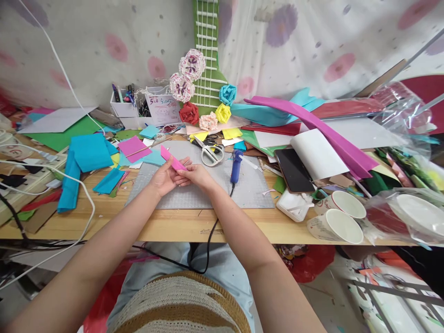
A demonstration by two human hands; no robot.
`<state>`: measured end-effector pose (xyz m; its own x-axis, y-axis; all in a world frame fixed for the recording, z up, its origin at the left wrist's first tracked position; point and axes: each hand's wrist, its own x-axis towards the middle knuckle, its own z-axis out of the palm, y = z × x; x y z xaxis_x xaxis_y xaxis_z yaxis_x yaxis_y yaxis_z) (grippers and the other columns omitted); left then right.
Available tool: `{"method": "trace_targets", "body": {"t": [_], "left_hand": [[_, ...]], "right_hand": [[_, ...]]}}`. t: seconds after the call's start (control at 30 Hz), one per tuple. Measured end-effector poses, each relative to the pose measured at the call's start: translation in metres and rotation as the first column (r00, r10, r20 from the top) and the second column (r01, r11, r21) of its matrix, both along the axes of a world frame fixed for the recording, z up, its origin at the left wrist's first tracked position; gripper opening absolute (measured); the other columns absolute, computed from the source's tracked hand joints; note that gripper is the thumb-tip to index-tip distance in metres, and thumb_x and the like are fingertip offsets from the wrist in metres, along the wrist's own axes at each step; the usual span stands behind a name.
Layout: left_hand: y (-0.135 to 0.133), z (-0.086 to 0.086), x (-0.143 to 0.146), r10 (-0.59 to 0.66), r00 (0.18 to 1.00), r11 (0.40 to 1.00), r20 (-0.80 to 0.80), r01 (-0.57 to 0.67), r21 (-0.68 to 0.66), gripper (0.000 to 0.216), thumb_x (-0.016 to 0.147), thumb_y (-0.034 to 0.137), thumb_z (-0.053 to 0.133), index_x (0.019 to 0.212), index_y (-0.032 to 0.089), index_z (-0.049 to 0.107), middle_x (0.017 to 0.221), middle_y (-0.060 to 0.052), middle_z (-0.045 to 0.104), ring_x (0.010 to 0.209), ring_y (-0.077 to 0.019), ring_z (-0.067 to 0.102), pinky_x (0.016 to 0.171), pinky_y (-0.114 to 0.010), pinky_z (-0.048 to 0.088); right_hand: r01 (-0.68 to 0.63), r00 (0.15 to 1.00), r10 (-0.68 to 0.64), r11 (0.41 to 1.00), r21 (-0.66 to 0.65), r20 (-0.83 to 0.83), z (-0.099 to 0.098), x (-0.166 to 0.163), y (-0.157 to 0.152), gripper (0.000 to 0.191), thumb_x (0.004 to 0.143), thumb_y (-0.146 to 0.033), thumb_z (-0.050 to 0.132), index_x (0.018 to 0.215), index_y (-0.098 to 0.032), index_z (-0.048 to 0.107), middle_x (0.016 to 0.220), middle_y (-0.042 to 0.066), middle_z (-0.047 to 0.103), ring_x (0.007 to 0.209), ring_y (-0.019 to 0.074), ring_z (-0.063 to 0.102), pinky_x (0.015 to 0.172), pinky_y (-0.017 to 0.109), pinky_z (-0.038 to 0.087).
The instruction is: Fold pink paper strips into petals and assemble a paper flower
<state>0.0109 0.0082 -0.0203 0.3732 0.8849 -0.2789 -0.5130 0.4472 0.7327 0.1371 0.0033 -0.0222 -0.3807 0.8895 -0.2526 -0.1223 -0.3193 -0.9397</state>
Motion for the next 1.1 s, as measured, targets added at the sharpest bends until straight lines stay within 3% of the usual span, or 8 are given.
{"method": "trace_targets", "body": {"t": [0.1, 0.23, 0.47, 0.67, 0.87, 1.1], "left_hand": [[0.0, 0.0, 0.0, 0.018, 1.0, 1.0, 0.023, -0.018, 0.006, 0.029, 0.085, 0.037, 0.048, 0.1, 0.014, 0.059, 0.114, -0.012, 0.063, 0.108, -0.021, 0.058, 0.089, -0.035, 0.048], [0.003, -0.004, 0.0, 0.156, 0.988, 0.986, 0.02, -0.157, 0.055, 0.014, 0.086, 0.023, 0.046, 0.086, 0.015, 0.057, 0.097, -0.007, 0.068, 0.102, -0.0175, 0.061, 0.095, -0.036, 0.044], [0.007, -0.007, -0.001, 0.189, 0.982, 0.978, 0.031, -0.19, 0.08, 0.016, 0.087, 0.026, 0.045, 0.081, 0.016, 0.056, 0.094, -0.007, 0.068, 0.105, -0.0184, 0.06, 0.096, -0.037, 0.043], [0.007, -0.003, -0.001, 0.229, 0.972, 0.971, 0.057, -0.232, 0.058, 0.024, 0.091, 0.025, 0.036, 0.079, 0.016, 0.055, 0.09, -0.006, 0.068, 0.102, -0.0162, 0.061, 0.096, -0.035, 0.042], [0.007, -0.003, -0.002, 0.238, 0.969, 0.971, 0.073, -0.239, 0.009, 0.023, 0.091, 0.026, 0.037, 0.076, 0.017, 0.052, 0.087, -0.005, 0.067, 0.102, -0.0174, 0.061, 0.098, -0.039, 0.041], [0.008, -0.006, -0.001, 0.22, 0.971, 0.975, 0.09, -0.221, 0.003, 0.019, 0.089, 0.025, 0.041, 0.077, 0.017, 0.053, 0.081, -0.005, 0.066, 0.102, -0.0191, 0.061, 0.098, -0.042, 0.041]], "right_hand": [[-0.015, 1.0, 0.015, 1.0, 0.009, 0.01, 0.002, 0.001, -0.001, 0.015, 0.078, -0.025, 0.065, 0.076, -0.011, 0.063, 0.066, 0.003, 0.069, 0.058, 0.0095, 0.065, 0.056, 0.018, 0.055], [-0.043, 0.996, 0.042, 0.999, 0.015, 0.073, 0.005, 0.002, -0.002, 0.022, 0.081, -0.033, 0.06, 0.075, -0.012, 0.063, 0.067, 0.004, 0.07, 0.061, 0.0099, 0.066, 0.056, 0.018, 0.055], [-0.003, 0.99, -0.005, 0.998, 0.06, 0.138, 0.0, -0.001, 0.002, 0.027, 0.088, -0.031, 0.05, 0.07, -0.013, 0.06, 0.06, 0.003, 0.068, 0.052, 0.0095, 0.063, 0.054, 0.021, 0.054], [-0.037, 0.992, 0.033, 0.999, 0.031, 0.118, 0.001, 0.004, 0.0, 0.041, 0.089, -0.044, 0.043, 0.074, -0.012, 0.063, 0.065, 0.007, 0.069, 0.058, 0.0118, 0.065, 0.055, 0.023, 0.055], [-0.098, 0.99, 0.09, 0.992, 0.079, 0.106, 0.003, 0.014, 0.0, 0.022, 0.071, -0.03, 0.071, 0.083, -0.013, 0.062, 0.072, 0.004, 0.07, 0.065, 0.011, 0.066, 0.06, 0.021, 0.054], [-0.05, 0.974, -0.001, 0.975, 0.218, 0.227, -0.011, 0.011, 0.007, 0.019, 0.067, -0.026, 0.072, 0.073, -0.014, 0.059, 0.057, -0.001, 0.066, 0.052, 0.0085, 0.061, 0.054, 0.019, 0.051]]}}
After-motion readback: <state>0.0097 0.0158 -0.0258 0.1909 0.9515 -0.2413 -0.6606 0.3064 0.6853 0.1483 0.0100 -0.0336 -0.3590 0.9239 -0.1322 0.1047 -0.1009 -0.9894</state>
